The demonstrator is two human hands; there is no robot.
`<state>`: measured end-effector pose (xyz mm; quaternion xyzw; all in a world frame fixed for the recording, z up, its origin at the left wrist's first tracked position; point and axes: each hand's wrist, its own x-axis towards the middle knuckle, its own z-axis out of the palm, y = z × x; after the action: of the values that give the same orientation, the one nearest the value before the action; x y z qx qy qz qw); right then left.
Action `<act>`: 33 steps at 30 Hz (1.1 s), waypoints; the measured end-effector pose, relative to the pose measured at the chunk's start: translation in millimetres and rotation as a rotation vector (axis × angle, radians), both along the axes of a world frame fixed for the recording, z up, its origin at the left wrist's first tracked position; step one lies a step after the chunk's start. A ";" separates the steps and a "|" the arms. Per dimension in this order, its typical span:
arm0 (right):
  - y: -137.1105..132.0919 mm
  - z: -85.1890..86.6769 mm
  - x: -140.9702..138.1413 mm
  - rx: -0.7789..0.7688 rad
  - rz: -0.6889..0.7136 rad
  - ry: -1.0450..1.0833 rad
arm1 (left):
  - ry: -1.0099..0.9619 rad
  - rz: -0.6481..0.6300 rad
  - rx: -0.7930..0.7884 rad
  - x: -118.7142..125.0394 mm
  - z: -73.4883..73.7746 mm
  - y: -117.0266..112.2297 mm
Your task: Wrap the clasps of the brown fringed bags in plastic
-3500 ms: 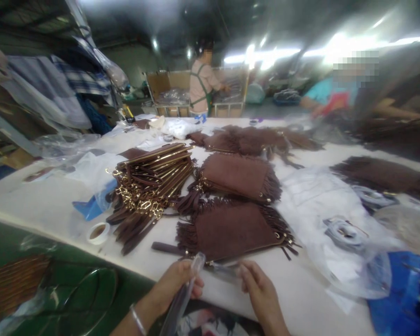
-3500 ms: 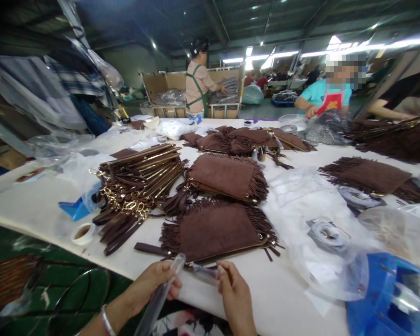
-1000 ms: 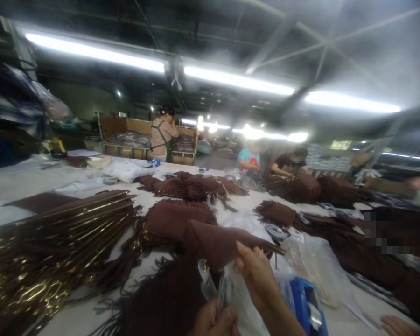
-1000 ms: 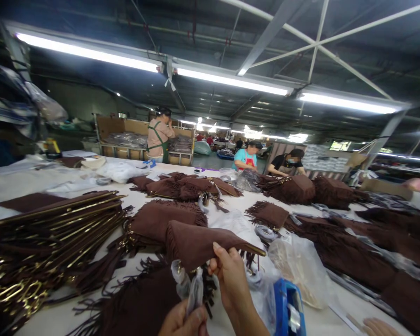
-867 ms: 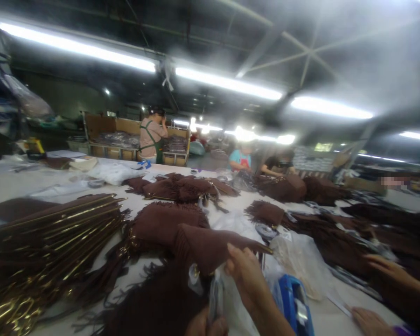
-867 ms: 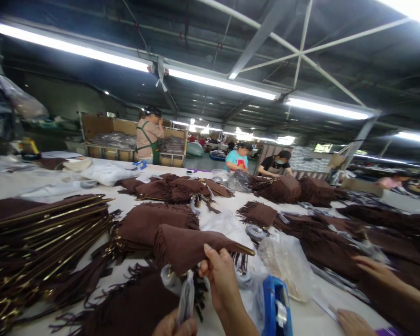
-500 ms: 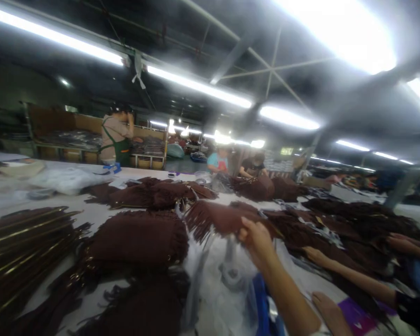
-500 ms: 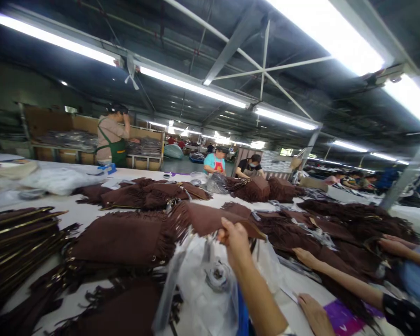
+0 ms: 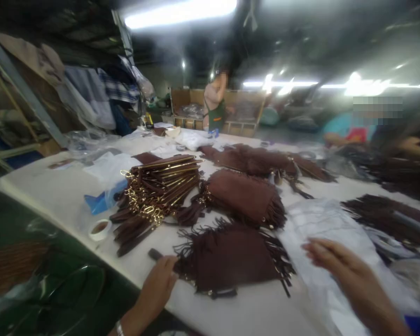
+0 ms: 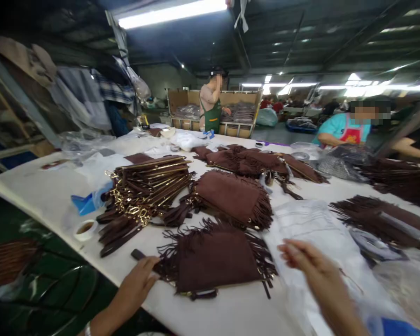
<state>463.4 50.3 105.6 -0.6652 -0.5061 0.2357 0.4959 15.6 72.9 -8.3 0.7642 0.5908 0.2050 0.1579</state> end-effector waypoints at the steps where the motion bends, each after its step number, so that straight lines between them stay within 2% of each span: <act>1: 1.1 -19.7 -31.8 -0.100 0.167 -0.022 | 0.071 -0.038 0.020 4.9 -1.8 0.6; 3: 1.6 -55.1 -96.4 -0.132 0.451 -0.207 | 0.195 -0.077 0.075 13.9 -5.1 -1.9; 5: 0.3 -82.6 -149.3 -0.047 0.607 -0.436 | 0.260 -0.065 0.182 18.4 -9.2 -8.5; 7: -1.4 -101.9 -182.0 0.001 0.647 -0.666 | 0.267 -0.046 0.291 18.3 -14.3 -16.7; 9: -1.4 -114.4 -196.0 0.021 0.639 -0.844 | 0.248 -0.072 0.340 17.1 -18.7 -23.6; 14: 4.6 -126.1 -198.5 0.107 0.637 -1.037 | 0.242 -0.270 0.204 26.0 -17.6 -26.3; 19: 12.2 -130.2 -196.8 0.095 0.617 -1.013 | 0.328 -0.282 0.132 35.8 -0.3 -16.6; 22: 15.2 -130.7 -190.9 0.056 0.563 -0.957 | 0.364 -0.328 0.078 26.8 11.3 -15.1; 25: 6.5 -122.5 -185.0 0.018 0.541 -0.892 | 0.321 -0.279 0.031 13.9 18.4 -21.5; 29: -16.8 -109.6 -183.7 0.010 0.730 -0.813 | 0.171 -0.259 0.056 13.2 13.6 -36.9; 31: -21.8 -112.6 -185.0 0.016 0.770 -0.859 | 0.181 -0.257 0.051 20.9 5.0 -40.4; 33: -19.1 -121.2 -186.4 0.040 0.747 -0.934 | 0.248 -0.229 0.046 29.2 -4.5 -37.3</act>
<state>277.0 31.2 -15.7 -0.4660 -0.8744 0.0669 0.1170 44.8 35.6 -12.8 0.8493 0.5101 0.1032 0.0885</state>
